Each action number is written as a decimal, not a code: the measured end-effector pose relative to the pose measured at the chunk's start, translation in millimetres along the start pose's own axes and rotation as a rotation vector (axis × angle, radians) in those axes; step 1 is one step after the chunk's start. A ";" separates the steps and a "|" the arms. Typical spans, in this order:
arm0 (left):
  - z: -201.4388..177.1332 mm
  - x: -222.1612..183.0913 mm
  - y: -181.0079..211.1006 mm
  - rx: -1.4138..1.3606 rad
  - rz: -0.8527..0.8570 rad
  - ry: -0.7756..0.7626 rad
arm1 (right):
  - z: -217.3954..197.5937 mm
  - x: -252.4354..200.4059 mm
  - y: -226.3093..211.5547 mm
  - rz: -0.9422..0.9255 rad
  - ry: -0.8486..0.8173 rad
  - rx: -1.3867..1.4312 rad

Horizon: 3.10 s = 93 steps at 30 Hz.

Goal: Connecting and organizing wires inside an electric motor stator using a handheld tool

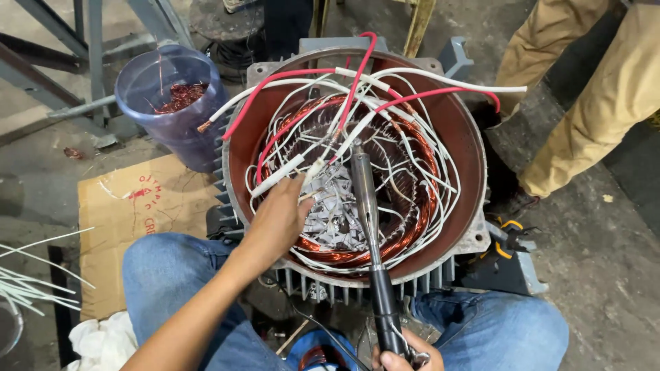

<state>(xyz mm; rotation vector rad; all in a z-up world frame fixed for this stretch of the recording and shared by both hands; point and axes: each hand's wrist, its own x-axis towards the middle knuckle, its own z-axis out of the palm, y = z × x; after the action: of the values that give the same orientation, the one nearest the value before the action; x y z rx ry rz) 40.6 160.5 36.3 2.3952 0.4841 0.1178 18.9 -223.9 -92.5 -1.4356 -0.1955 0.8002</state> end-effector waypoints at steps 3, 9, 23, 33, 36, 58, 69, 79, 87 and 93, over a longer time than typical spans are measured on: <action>27.6 2.0 6.9 0.053 -0.095 -0.138 | -6.7 -11.0 -4.8 0.084 0.085 -0.032; 57.4 0.7 -20.3 0.085 0.175 -0.069 | -41.7 -22.7 2.0 0.092 0.103 -0.123; -12.0 3.1 -17.6 -0.235 -0.021 0.143 | -54.8 -5.0 8.8 -0.210 -0.183 -0.092; 45.2 -66.5 61.6 -0.884 -0.247 -0.480 | -71.3 10.8 -9.8 -0.101 -0.210 -0.178; 50.4 -81.2 72.8 -0.925 -0.303 -0.452 | -69.9 14.6 -19.9 -0.110 -0.214 -0.216; 82.7 -61.4 129.6 -1.642 -0.867 -0.531 | -79.1 3.7 -55.9 -0.150 -0.193 -0.186; 125.7 -58.9 136.4 -1.857 -1.012 -0.389 | -76.2 1.8 -69.1 -0.193 -0.118 -0.240; 135.9 -52.6 146.7 -1.874 -0.927 -0.417 | -101.7 10.4 -84.4 -0.136 -0.238 -0.314; 145.7 -55.5 144.7 -1.939 -0.907 -0.324 | -84.1 8.3 -104.1 0.054 -0.006 -0.475; 135.7 -55.1 141.7 -1.917 -0.822 -0.291 | -159.4 13.2 -103.9 -0.091 0.005 -0.436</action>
<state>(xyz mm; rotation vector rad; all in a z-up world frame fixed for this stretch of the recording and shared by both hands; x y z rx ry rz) 62.2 -41.9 26.3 0.2631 0.6701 -0.1156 158.3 -336.7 -27.7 -1.8227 -0.4496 0.7042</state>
